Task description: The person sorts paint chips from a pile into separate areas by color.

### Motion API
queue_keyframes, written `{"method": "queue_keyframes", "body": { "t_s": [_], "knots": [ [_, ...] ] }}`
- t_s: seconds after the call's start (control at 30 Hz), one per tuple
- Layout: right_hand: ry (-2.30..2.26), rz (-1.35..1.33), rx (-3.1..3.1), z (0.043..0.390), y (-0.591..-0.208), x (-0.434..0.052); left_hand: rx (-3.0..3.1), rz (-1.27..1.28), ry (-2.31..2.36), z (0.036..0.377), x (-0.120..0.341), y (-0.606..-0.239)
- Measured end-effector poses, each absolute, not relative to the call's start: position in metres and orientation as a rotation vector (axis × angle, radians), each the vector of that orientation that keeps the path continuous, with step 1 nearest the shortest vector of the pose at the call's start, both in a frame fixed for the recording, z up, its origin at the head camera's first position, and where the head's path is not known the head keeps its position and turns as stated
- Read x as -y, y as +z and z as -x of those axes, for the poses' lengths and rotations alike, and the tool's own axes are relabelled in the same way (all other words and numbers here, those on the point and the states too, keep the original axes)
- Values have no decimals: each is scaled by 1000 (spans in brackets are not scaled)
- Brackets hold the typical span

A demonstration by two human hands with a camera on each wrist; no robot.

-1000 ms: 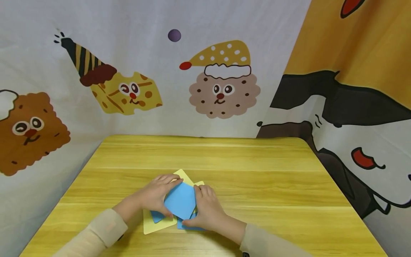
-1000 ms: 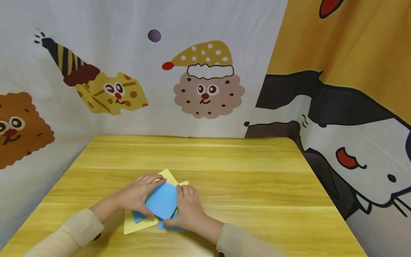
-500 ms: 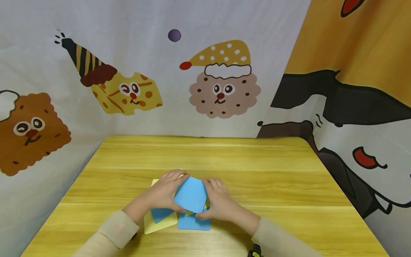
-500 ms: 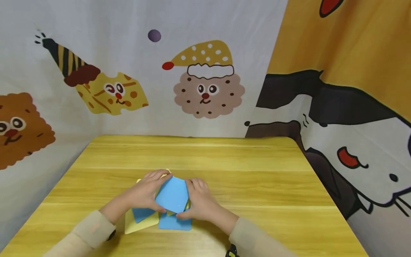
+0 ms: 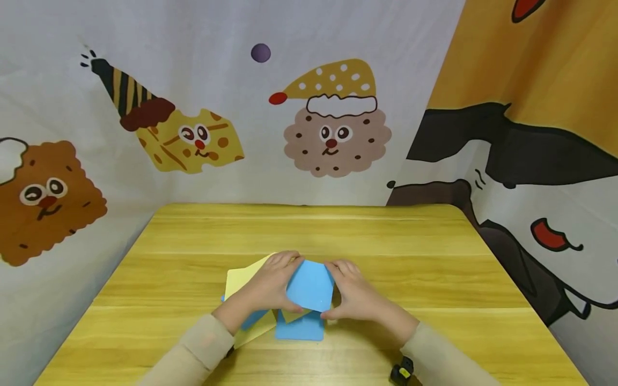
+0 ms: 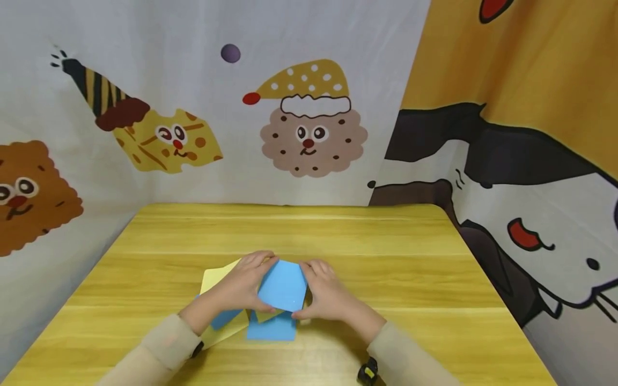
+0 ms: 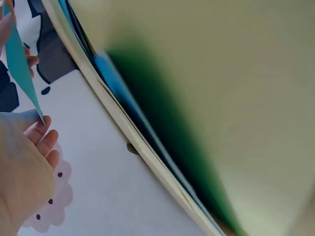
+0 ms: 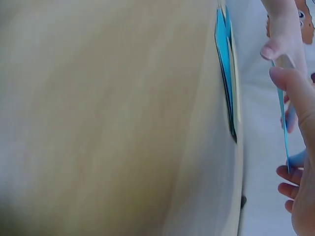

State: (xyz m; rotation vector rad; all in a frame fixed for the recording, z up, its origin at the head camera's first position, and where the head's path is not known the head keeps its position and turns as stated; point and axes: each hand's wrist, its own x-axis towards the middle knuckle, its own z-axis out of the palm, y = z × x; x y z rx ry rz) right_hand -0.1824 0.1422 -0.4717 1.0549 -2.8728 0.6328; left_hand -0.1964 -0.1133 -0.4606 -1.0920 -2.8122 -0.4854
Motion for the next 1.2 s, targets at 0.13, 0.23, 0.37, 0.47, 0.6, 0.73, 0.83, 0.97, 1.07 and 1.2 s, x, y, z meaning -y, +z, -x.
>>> {"method": "queue_keyframes", "body": {
  "t_s": [0.13, 0.23, 0.37, 0.47, 0.6, 0.73, 0.83, 0.97, 1.07, 1.2],
  "knots": [
    [652, -1066, 2888, 187, -469, -158, 2801, 1100, -471, 198, 99, -459],
    [656, -1079, 2895, 190, -468, -170, 2811, 1103, -440, 198, 88, -457],
    [672, -1101, 2874, 194, -465, -187, 2832, 1091, -375, 199, 71, -455],
    [658, -1113, 2865, 198, -462, -201, 2849, 1082, -346, 201, 57, -453],
    [620, -1109, 2894, 203, -459, -221, 2877, 1078, -334, 206, 38, -455],
    [603, -1093, 2920, 208, -458, -239, 2901, 1064, -312, 211, 18, -460],
    [586, -1073, 2933, 211, -460, -253, 2923, 1040, -285, 214, 2, -462],
    [580, -1028, 2965, 212, -462, -270, 2952, 1018, -257, 217, -21, -464],
    [598, -989, 2992, 212, -464, -283, 2971, 1004, -246, 219, -36, -465],
    [651, -948, 3013, 214, -465, -296, 2987, 985, -258, 223, -51, -468]
  ]
}}
